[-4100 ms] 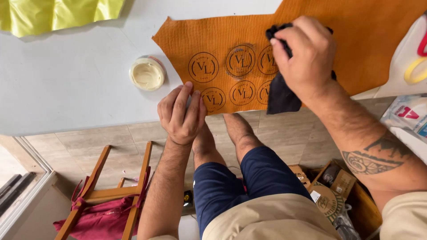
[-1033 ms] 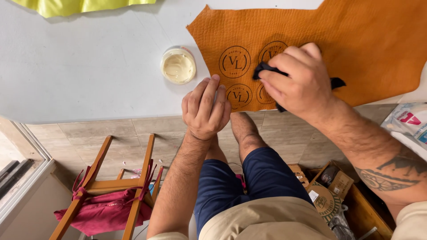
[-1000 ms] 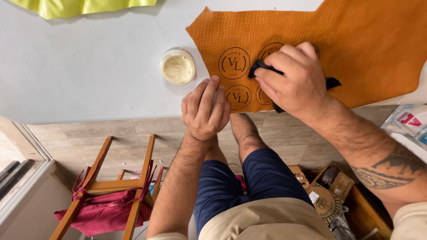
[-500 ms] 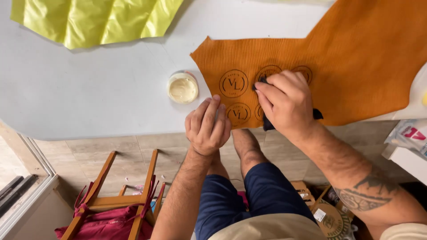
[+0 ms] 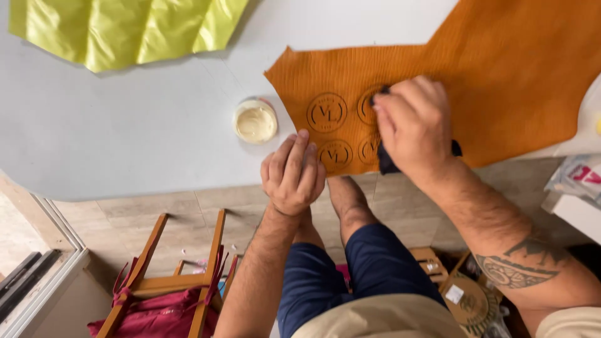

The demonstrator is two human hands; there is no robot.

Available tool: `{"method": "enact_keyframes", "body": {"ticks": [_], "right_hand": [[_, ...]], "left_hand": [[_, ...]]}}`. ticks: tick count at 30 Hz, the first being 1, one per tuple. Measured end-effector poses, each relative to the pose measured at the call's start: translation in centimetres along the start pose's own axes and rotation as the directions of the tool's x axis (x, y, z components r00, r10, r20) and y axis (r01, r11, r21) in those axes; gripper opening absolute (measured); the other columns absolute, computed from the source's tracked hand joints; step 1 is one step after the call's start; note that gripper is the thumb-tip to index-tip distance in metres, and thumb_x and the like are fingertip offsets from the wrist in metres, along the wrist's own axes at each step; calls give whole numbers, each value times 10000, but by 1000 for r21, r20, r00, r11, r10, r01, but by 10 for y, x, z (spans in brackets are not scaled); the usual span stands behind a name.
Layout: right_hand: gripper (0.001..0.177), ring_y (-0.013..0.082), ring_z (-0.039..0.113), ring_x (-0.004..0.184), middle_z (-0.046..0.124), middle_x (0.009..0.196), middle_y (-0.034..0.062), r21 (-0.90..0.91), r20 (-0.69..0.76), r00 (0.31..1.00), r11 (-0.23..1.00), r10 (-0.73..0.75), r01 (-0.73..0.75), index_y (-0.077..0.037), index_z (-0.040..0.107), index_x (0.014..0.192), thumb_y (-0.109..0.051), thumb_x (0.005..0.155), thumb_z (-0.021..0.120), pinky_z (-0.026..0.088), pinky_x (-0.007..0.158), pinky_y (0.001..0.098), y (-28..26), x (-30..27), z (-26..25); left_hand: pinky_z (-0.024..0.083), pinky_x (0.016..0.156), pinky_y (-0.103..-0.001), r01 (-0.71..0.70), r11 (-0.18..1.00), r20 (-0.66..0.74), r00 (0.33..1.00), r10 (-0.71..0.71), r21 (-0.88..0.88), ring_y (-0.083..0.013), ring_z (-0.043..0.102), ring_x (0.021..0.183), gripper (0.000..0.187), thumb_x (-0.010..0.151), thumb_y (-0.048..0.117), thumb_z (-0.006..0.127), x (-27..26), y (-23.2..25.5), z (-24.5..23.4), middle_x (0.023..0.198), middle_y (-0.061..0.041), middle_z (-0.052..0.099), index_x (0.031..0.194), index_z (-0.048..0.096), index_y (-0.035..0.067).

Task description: Applying a substance to leather patterns, wiping them, and then cutting the leather with scissors.

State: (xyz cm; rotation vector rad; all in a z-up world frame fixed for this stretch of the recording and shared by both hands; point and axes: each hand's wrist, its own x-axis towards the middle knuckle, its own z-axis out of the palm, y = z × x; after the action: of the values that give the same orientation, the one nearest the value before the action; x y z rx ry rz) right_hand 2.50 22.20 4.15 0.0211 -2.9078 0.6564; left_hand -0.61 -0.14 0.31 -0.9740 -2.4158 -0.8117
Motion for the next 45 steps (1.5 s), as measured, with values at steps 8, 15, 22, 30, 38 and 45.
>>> {"method": "enact_keyframes", "body": {"ticks": [8, 15, 22, 30, 38, 45], "right_hand": [[37, 315, 535, 856, 620, 912, 147, -37, -105, 994, 999, -32, 29, 42, 759, 940, 67, 963, 773, 398, 719, 455, 18, 23, 11], [48, 305, 544, 858, 653, 907, 120, -50, -86, 996, 998, -39, 34, 25, 779, 929, 16, 967, 807, 407, 716, 457, 19, 19, 10], [107, 314, 525, 853, 615, 921, 117, -102, -23, 989, 984, -147, 144, 30, 772, 952, 44, 1058, 772, 381, 712, 440, 34, 20, -3], [59, 453, 594, 996, 630, 1087, 302, 61, -43, 995, 994, 91, -88, 205, 797, 1136, 158, 1122, 765, 479, 894, 525, 67, -42, -57], [102, 363, 588, 875, 651, 999, 218, 54, -9, 1000, 998, -29, 29, 98, 771, 1001, 146, 947, 843, 493, 786, 486, 43, -51, -22], [101, 397, 575, 982, 609, 1062, 246, -9, 2, 999, 999, 49, -49, 130, 757, 1026, 171, 986, 839, 484, 863, 510, 66, -53, -32]], "left_hand": [[510, 746, -365, -4, 1000, -8, 1000, 4, 25, -270, 745, 968, 125, 930, 47, 610, 3, -2, 4, 1139, -130, 738, 920, 734, 50], [504, 745, -369, -1, 1000, 7, 1000, 0, 23, -268, 739, 982, 130, 919, 58, 617, -1, 1, 3, 1158, -121, 733, 928, 746, 53], [510, 733, -376, 4, 999, -14, 1000, -3, 46, -273, 738, 971, 130, 933, 62, 612, -5, -1, 5, 1146, -125, 732, 914, 740, 58], [513, 746, -373, -10, 1000, 13, 1000, 10, 24, -277, 743, 969, 155, 938, 61, 597, -6, 2, 3, 1150, -138, 735, 926, 750, 43], [516, 757, -374, -6, 999, 17, 1000, 5, 44, -279, 744, 969, 131, 933, 77, 605, -9, 2, 8, 1153, -126, 734, 930, 735, 64], [539, 757, -397, -23, 999, 23, 999, 23, 27, -303, 733, 955, 104, 932, 66, 619, -9, 3, 9, 1141, -152, 729, 951, 719, 47]]}}
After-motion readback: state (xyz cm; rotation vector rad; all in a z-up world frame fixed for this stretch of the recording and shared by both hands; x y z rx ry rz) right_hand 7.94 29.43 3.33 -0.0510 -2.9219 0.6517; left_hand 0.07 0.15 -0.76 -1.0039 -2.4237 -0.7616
